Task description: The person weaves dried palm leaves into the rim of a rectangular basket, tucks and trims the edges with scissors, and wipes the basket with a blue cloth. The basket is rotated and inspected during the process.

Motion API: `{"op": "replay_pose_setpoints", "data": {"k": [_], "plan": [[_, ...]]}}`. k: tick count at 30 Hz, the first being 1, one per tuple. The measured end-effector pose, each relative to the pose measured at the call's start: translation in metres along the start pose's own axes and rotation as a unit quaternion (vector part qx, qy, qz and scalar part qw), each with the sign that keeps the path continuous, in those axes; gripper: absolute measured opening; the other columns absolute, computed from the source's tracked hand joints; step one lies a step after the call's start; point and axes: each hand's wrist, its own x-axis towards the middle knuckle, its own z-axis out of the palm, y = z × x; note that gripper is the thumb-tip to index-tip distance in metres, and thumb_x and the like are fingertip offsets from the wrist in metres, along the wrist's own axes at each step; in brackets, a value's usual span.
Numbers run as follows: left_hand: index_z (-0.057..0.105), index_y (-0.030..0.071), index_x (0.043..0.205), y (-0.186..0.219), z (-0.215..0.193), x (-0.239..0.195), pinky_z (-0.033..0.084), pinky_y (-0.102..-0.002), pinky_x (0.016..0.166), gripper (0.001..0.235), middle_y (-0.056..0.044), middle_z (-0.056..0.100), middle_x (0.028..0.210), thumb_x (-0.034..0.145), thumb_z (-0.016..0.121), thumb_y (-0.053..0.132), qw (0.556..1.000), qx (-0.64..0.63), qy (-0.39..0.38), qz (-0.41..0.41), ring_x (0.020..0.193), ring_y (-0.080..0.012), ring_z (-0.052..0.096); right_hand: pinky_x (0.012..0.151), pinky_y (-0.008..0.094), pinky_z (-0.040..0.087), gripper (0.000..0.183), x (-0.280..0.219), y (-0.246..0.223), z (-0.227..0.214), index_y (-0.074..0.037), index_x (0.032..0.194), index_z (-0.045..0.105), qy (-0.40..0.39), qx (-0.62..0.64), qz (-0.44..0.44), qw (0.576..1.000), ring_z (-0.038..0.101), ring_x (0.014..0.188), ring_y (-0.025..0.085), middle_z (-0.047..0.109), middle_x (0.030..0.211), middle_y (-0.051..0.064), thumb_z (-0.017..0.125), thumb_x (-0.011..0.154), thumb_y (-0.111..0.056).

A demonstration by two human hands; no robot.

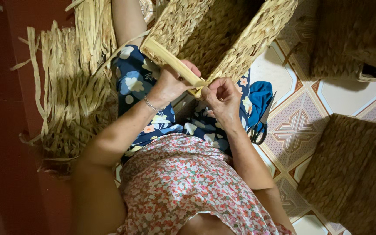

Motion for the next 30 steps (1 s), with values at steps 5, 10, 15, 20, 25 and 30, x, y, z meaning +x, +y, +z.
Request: {"op": "replay_pose_setpoints", "data": {"k": [5, 10, 15, 20, 25, 30], "plan": [[0.072, 0.004, 0.094, -0.023, -0.001, -0.002, 0.057, -0.025, 0.072, 0.018, -0.002, 0.073, 0.090, 0.083, 0.086, 0.004, 0.999, 0.020, -0.015, 0.045, 0.082, -0.0086, 0.067, 0.056, 0.019, 0.042, 0.016, -0.004, 0.002, 0.000, -0.003, 0.102, 0.057, -0.015, -0.048, -0.062, 0.997, 0.054, 0.065, 0.002, 0.061, 0.078, -0.003, 0.073, 0.099, -0.005], [0.069, 0.001, 0.097, -0.031, 0.011, 0.004, 0.058, -0.025, 0.072, 0.016, -0.004, 0.071, 0.092, 0.089, 0.082, 0.004, 0.998, -0.046, -0.038, 0.027, 0.083, -0.0089, 0.066, 0.062, 0.019, 0.047, 0.011, -0.008, -0.004, -0.001, -0.002, 0.107, 0.063, -0.025, -0.131, -0.118, 0.984, 0.059, 0.071, 0.002, 0.066, 0.082, -0.002, 0.072, 0.101, -0.005], [0.073, 0.001, 0.108, -0.015, -0.002, 0.005, 0.059, -0.025, 0.076, 0.020, -0.004, 0.074, 0.099, 0.089, 0.077, 0.004, 0.991, -0.105, -0.065, -0.048, 0.088, -0.0096, 0.069, 0.053, 0.023, 0.050, 0.013, -0.013, -0.030, 0.004, -0.002, 0.106, 0.069, 0.002, -0.259, -0.137, 0.956, 0.061, 0.061, 0.005, 0.068, 0.073, 0.001, 0.076, 0.096, -0.006], [0.071, 0.000, 0.112, -0.009, -0.009, 0.009, 0.060, -0.026, 0.078, 0.023, -0.006, 0.074, 0.098, 0.089, 0.075, 0.005, 0.985, -0.113, -0.096, -0.086, 0.088, -0.0114, 0.070, 0.059, 0.032, 0.053, 0.011, -0.019, -0.053, 0.009, -0.004, 0.102, 0.070, 0.009, -0.381, -0.285, 0.879, 0.067, 0.064, 0.019, 0.069, 0.078, 0.010, 0.079, 0.095, -0.007], [0.067, -0.002, 0.107, -0.041, -0.012, 0.018, 0.058, -0.031, 0.091, 0.025, -0.011, 0.073, 0.102, 0.097, 0.065, 0.021, 0.842, -0.482, -0.205, -0.132, 0.095, -0.0176, 0.071, 0.057, 0.035, 0.052, 0.012, -0.014, -0.049, 0.003, -0.005, 0.099, 0.071, 0.017, -0.368, -0.288, 0.884, 0.067, 0.061, 0.023, 0.069, 0.076, 0.012, 0.080, 0.091, -0.010], [0.068, -0.003, 0.111, -0.056, -0.018, 0.021, 0.055, -0.028, 0.088, 0.020, -0.008, 0.072, 0.101, 0.101, 0.064, 0.015, 0.898, -0.356, -0.204, -0.159, 0.092, -0.0137, 0.067, 0.055, 0.035, 0.053, 0.009, -0.006, -0.038, -0.001, -0.006, 0.094, 0.071, 0.009, -0.324, -0.244, 0.914, 0.068, 0.058, 0.023, 0.068, 0.070, 0.011, 0.078, 0.089, -0.009]]}}
